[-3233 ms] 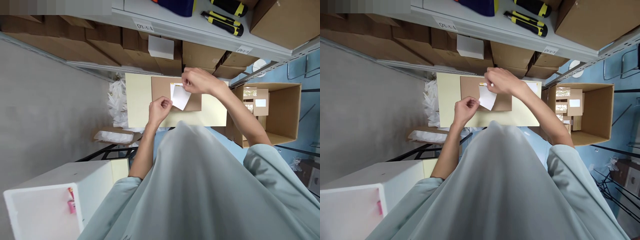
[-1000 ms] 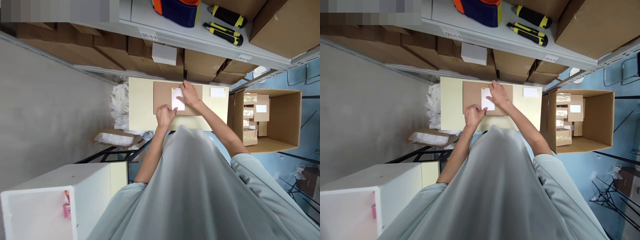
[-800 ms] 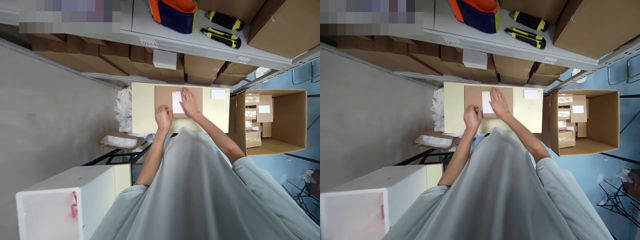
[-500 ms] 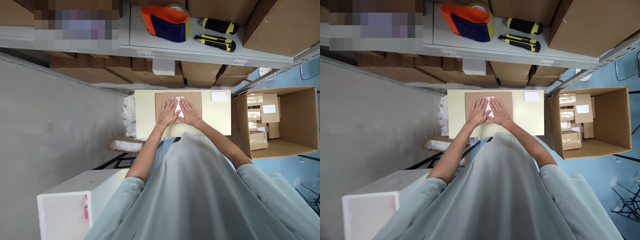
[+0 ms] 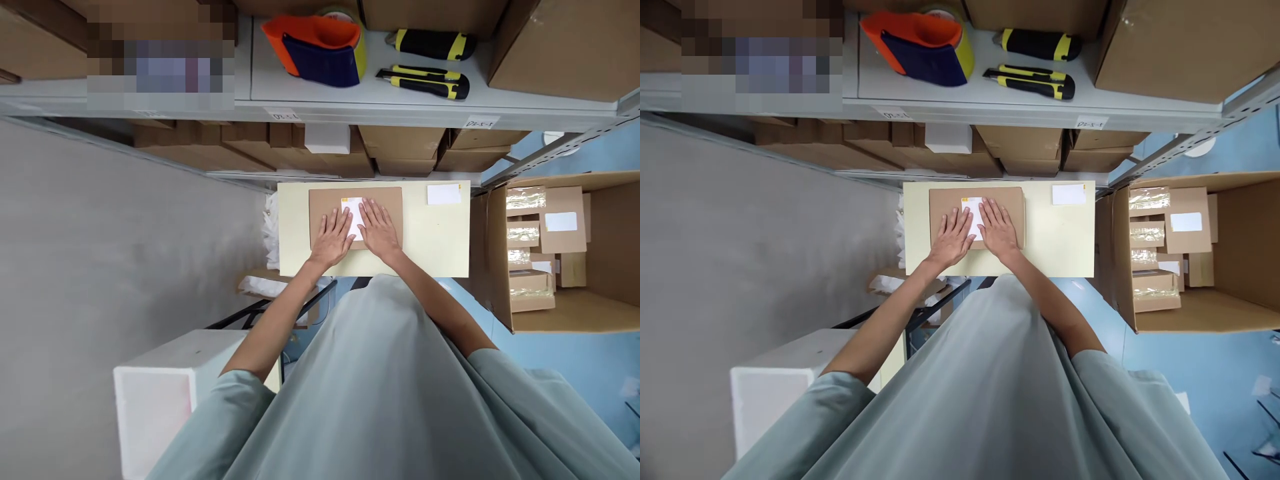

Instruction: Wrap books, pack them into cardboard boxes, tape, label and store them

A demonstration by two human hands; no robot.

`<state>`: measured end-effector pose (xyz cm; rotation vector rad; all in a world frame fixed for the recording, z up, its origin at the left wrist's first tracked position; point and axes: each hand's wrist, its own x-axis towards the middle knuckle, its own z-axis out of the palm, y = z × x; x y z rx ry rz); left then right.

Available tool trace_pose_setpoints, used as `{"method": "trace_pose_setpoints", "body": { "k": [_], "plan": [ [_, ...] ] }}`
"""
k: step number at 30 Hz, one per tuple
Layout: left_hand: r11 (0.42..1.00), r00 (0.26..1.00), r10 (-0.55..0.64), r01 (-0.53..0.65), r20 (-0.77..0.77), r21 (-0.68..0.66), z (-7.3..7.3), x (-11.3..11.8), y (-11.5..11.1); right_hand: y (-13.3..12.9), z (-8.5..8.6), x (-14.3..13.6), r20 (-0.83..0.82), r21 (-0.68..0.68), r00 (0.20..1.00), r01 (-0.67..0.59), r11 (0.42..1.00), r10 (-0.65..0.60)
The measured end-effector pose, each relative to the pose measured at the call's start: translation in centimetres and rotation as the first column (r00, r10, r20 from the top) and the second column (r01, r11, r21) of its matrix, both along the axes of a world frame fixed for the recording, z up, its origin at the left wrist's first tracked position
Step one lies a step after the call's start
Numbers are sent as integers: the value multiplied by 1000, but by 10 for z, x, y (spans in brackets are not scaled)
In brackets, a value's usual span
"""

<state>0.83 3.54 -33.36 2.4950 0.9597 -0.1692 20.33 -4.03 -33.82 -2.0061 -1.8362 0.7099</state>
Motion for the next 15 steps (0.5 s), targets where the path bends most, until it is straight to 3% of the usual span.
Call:
{"method": "trace_pose_setpoints", "body": {
  "k": [7,15],
  "plan": [
    [989,990,137,-137,-8,61,-1,15,35,-2,3,16,16,9,992,-123,992,123],
    [999,1000,24,-25,-16,-23,0,5,-1,6,-6,-1,-109,42,994,21,999,-16]
  ]
}}
